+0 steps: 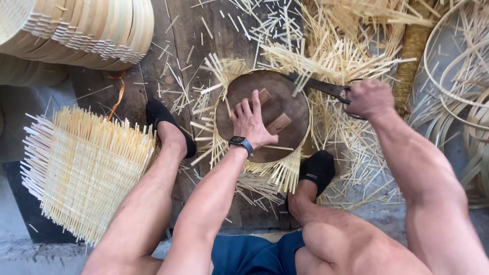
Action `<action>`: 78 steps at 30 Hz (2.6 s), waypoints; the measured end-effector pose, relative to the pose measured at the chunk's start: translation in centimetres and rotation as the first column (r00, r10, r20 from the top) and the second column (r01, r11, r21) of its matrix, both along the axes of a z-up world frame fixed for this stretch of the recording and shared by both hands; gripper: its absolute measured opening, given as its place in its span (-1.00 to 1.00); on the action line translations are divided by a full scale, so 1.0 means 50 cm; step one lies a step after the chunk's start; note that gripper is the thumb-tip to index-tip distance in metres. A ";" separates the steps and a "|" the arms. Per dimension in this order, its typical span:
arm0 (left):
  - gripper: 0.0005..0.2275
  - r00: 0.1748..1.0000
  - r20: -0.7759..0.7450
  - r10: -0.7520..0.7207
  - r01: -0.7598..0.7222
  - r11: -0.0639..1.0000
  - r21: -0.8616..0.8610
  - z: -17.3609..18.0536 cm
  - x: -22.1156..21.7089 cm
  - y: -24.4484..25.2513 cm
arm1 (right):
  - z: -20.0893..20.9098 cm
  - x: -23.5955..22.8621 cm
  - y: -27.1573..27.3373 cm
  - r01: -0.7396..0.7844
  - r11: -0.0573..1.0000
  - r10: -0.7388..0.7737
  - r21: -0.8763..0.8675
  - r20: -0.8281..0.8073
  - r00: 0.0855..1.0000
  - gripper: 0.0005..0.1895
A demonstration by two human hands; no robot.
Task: The recorder uses large shears to trim excess bamboo strips from a circular woven base and then fits a bamboo hoop to the edges.
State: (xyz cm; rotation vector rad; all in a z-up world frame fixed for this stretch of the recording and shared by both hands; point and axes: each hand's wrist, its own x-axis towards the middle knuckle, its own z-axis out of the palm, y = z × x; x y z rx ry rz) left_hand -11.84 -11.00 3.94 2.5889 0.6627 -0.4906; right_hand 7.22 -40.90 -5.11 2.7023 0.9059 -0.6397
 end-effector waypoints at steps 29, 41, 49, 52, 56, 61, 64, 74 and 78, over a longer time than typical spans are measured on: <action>-0.26 0.871 0.372 -0.322 0.378 0.922 -0.086 -0.033 0.017 0.035 | 0.081 -0.017 0.061 0.012 0.988 -0.041 -0.156 -0.183 0.982 -0.52; -0.64 0.862 0.437 -0.258 0.342 0.932 -0.124 -0.059 0.020 0.018 | 0.098 -0.021 0.129 -0.004 1.000 0.004 0.004 -0.035 0.999 -0.50; 0.19 0.845 0.358 0.398 -0.445 0.894 0.055 -0.104 0.006 -0.122 | 0.098 -0.052 0.060 -0.099 0.990 0.076 0.099 0.219 0.973 -0.41; 0.15 0.841 0.331 0.429 -0.417 0.902 -0.108 -0.099 0.022 -0.137 | 0.116 -0.054 0.133 -0.167 0.986 0.162 -0.002 0.258 0.952 -0.32; 0.13 0.876 0.264 0.403 -0.384 0.915 -0.122 -0.069 0.011 -0.119 | 0.037 -0.034 0.101 -0.057 0.998 0.058 -0.017 0.088 0.994 -0.62; 0.11 0.920 0.354 0.171 -0.101 0.973 -0.209 -0.086 -0.014 -0.092 | 0.035 0.003 0.013 -0.036 0.991 0.029 -0.132 -0.056 0.998 -0.50; 0.16 0.931 0.327 0.159 -0.083 0.969 -0.235 -0.086 -0.016 -0.091 | 0.132 -0.031 0.114 -0.164 0.986 0.154 0.032 0.207 0.966 -0.40; 0.15 0.979 0.197 -0.049 0.109 0.947 -0.303 -0.046 -0.036 -0.058 | 0.069 -0.012 0.043 0.038 0.997 -0.047 -0.062 -0.149 0.988 -0.67; 0.17 0.976 0.216 0.004 0.078 0.925 -0.371 -0.052 -0.033 -0.054 | 0.045 -0.039 0.095 -0.193 0.977 0.162 0.096 0.264 0.951 -0.41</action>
